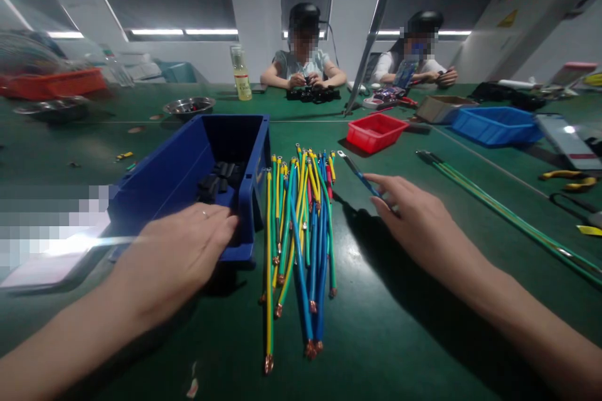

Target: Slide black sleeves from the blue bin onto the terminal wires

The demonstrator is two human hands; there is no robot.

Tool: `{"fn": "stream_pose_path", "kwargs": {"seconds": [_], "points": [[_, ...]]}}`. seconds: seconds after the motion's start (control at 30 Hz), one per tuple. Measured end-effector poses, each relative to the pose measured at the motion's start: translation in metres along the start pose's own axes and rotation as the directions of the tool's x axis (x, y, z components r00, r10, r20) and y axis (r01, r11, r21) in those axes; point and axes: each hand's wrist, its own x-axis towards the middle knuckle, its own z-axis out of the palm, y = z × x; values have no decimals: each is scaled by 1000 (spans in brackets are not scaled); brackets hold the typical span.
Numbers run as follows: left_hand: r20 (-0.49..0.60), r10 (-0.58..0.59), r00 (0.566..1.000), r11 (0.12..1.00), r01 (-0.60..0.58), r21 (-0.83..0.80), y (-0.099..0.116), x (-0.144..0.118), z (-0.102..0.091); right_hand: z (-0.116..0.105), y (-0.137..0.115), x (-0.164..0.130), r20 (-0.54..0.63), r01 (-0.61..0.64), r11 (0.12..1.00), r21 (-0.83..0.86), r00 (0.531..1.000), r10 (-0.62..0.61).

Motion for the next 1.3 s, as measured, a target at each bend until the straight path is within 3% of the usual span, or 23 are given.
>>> {"fn": "stream_pose_path", "kwargs": {"seconds": [0.1, 0.2, 0.47, 0.63, 0.73, 0.97, 1.1, 1.3], "points": [[45, 99, 994, 995, -101, 29, -2, -2, 3, 6, 5, -1, 59, -22, 1000, -12, 998, 22], [69, 117, 991, 992, -119, 37, -1, -4, 1, 9, 9, -2, 71, -20, 998, -56, 997, 24], [86, 68, 994, 998, -67, -6, 1, -4, 1, 8, 20, -4, 61, 6, 986, -168, 998, 4], [77, 51, 996, 999, -50, -15, -1, -4, 0, 14, 30, -2, 168, 2, 973, -232, 985, 38], [46, 40, 998, 998, -38, -46, 0, -4, -1, 10, 30, -2, 212, 21, 960, -280, 976, 41], [-141, 133, 981, 981, -151, -125, 2, -5, 2, -6, 31, -2, 364, -148, 930, -337, 890, 274], [-183, 125, 975, 977, -152, -146, 4, -7, 5, -5, 46, 3, 284, -183, 903, -388, 908, 307], [-122, 46, 991, 986, -65, -151, 9, -9, 3, -3, 77, 1, 171, -163, 893, -419, 952, 254]]}}
